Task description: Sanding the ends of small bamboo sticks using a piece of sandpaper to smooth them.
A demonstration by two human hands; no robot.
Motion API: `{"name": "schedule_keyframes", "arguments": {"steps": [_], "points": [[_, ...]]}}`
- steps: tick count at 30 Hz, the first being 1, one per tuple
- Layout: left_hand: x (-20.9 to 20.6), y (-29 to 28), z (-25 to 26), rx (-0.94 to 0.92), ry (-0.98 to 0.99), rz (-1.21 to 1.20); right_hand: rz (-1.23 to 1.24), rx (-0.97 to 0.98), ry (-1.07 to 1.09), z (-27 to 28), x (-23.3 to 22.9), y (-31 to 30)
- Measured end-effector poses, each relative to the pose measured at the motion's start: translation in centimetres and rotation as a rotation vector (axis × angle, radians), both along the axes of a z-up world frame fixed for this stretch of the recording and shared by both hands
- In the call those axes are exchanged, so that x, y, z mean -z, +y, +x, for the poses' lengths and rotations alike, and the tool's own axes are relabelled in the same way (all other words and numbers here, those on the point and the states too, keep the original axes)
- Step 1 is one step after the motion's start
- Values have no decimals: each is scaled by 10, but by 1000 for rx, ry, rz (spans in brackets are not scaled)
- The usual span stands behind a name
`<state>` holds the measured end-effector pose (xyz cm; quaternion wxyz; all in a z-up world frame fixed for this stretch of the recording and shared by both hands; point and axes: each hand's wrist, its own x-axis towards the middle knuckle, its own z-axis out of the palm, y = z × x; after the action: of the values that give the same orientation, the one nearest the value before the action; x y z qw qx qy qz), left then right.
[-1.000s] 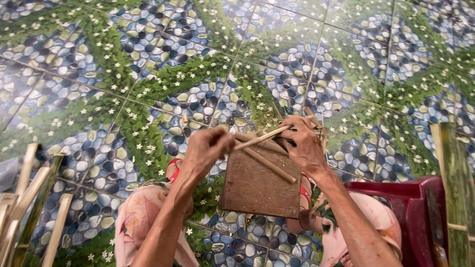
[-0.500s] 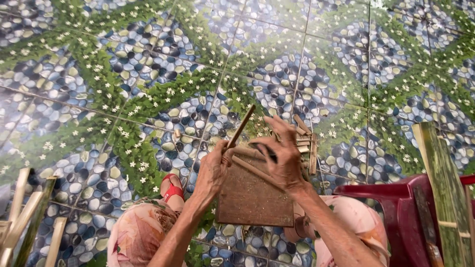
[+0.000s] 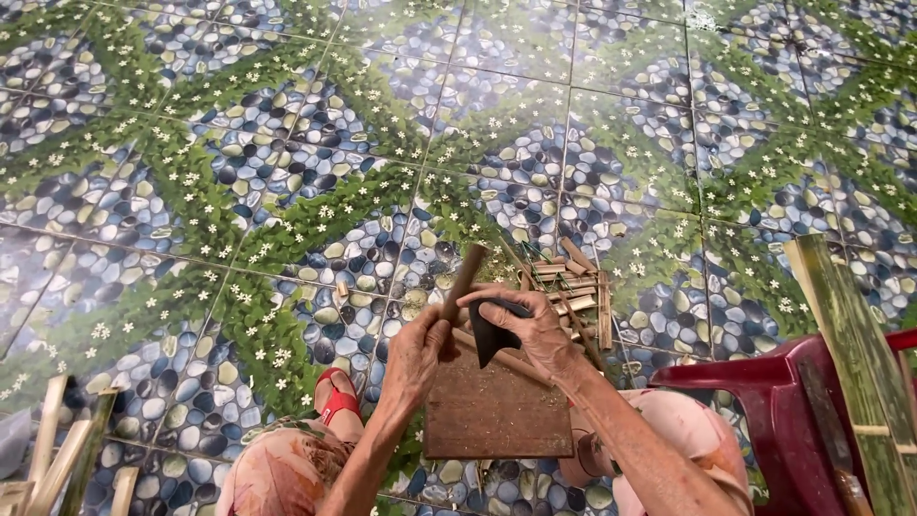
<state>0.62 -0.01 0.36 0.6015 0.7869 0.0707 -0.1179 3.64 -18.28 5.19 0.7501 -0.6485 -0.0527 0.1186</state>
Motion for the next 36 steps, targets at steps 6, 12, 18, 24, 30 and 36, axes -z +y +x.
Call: {"name": "schedule_keyframes", "arguments": {"steps": [6,12,18,24,30,36], "points": [[-4,8,7,-213,-181,-238,-301,-421,-288,-5,14,0],[-11,6,5,-166,-186,-354,-337,-591,-256,-22,24,16],[-31,11,2,-317,-286,-504,-541,-657,-170,-32,81,17],[-38,12,1,-329,-321,-584,-650,-678,-137,-38,90,21],[-38,11,2,-356,-301,-635,-628,-676,-72,-34,79,23],[-28,11,5,-376,-273,-618,-724,-689,-102,-36,71,21]]}}
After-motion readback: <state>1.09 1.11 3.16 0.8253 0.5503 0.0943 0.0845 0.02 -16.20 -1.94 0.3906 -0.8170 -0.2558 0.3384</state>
